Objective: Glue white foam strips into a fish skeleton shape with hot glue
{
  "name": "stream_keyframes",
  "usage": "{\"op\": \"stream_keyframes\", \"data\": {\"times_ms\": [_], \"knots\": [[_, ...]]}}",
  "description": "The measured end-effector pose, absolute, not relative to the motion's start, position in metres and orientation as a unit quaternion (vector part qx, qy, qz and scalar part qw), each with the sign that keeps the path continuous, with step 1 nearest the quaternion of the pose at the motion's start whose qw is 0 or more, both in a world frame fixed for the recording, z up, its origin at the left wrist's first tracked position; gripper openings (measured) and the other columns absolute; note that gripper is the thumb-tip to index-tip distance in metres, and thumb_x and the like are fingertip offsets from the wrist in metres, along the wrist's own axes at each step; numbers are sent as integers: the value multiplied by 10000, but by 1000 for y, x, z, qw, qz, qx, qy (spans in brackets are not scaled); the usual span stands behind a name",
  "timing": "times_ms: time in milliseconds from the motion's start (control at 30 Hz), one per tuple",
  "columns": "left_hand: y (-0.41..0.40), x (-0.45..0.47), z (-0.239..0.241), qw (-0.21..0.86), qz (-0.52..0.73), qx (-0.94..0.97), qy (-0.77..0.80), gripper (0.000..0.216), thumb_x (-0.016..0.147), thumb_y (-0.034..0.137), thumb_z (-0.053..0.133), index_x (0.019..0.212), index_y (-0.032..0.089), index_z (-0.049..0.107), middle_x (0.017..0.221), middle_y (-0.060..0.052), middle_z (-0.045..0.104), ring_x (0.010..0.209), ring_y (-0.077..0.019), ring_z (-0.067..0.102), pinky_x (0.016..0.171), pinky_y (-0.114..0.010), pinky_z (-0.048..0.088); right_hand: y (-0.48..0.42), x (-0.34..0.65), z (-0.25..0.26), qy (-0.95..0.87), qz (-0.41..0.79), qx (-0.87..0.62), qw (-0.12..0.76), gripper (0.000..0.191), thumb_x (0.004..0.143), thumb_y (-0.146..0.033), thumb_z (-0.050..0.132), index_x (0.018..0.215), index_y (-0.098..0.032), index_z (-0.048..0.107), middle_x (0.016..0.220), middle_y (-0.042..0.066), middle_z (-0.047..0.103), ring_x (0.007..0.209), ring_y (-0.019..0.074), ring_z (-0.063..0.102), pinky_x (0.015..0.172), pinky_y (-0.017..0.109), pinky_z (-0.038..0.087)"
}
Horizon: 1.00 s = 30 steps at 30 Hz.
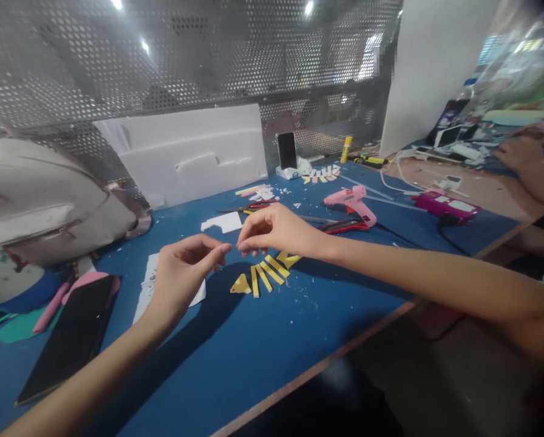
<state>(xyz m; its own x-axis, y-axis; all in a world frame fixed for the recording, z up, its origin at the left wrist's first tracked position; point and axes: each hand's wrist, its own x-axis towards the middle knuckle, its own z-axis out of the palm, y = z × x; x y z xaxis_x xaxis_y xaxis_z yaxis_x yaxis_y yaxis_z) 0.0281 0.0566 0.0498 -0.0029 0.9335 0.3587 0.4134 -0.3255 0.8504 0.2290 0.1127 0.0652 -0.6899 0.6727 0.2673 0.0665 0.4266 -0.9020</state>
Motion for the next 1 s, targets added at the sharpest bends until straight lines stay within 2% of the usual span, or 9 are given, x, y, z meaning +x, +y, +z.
{"op": "stream_keyframes", "data": {"times_ms": [167, 267, 400, 567, 800, 1000], "knots": [[53, 15, 40, 280, 453, 657, 534, 198, 796, 349, 690, 692, 182, 710, 555, 20, 629, 503, -91, 535, 508, -192, 415, 118, 215, 54, -779, 498, -215, 315, 126, 811, -253, 680, 828, -129, 691, 759, 26, 676, 674, 91, 618, 694, 241, 527], [50, 10, 32, 290, 426, 670, 534, 215, 846, 361, 641, 737, 196, 724, 591, 15, 661, 503, -95, 553, 500, -192, 429, 125, 200, 41, -764, 522, -206, 319, 169, 838, -300, 661, 836, -132, 663, 772, 21, 658, 689, 88, 607, 704, 242, 521], [46, 4, 19, 283, 400, 692, 530, 183, 892, 315, 599, 799, 227, 729, 641, 30, 689, 529, -86, 576, 544, -185, 462, 139, 184, 21, -740, 564, -201, 306, 226, 845, -354, 658, 834, -134, 609, 747, 8, 635, 687, 88, 602, 704, 248, 528], [45, -2, 7, 277, 378, 728, 501, 152, 909, 250, 582, 854, 248, 724, 656, 46, 699, 555, -79, 620, 546, -166, 477, 151, 180, 6, -725, 597, -196, 281, 205, 856, -330, 645, 844, -136, 580, 742, 10, 639, 653, 82, 590, 656, 231, 514], [42, -3, 7, 236, 375, 776, 449, 148, 915, 174, 577, 926, 267, 692, 657, 56, 673, 587, -72, 636, 577, -163, 478, 143, 188, 21, -722, 602, -192, 282, 154, 863, -283, 650, 843, -142, 593, 764, 10, 644, 709, 85, 605, 713, 225, 504], [37, -3, 7, 158, 345, 866, 326, 187, 911, 131, 550, 1054, 197, 650, 766, -18, 696, 671, -137, 611, 610, -259, 489, 145, 184, 46, -690, 638, -174, 295, 193, 862, -314, 655, 826, -140, 578, 729, 6, 630, 683, 83, 599, 682, 223, 517]]}}
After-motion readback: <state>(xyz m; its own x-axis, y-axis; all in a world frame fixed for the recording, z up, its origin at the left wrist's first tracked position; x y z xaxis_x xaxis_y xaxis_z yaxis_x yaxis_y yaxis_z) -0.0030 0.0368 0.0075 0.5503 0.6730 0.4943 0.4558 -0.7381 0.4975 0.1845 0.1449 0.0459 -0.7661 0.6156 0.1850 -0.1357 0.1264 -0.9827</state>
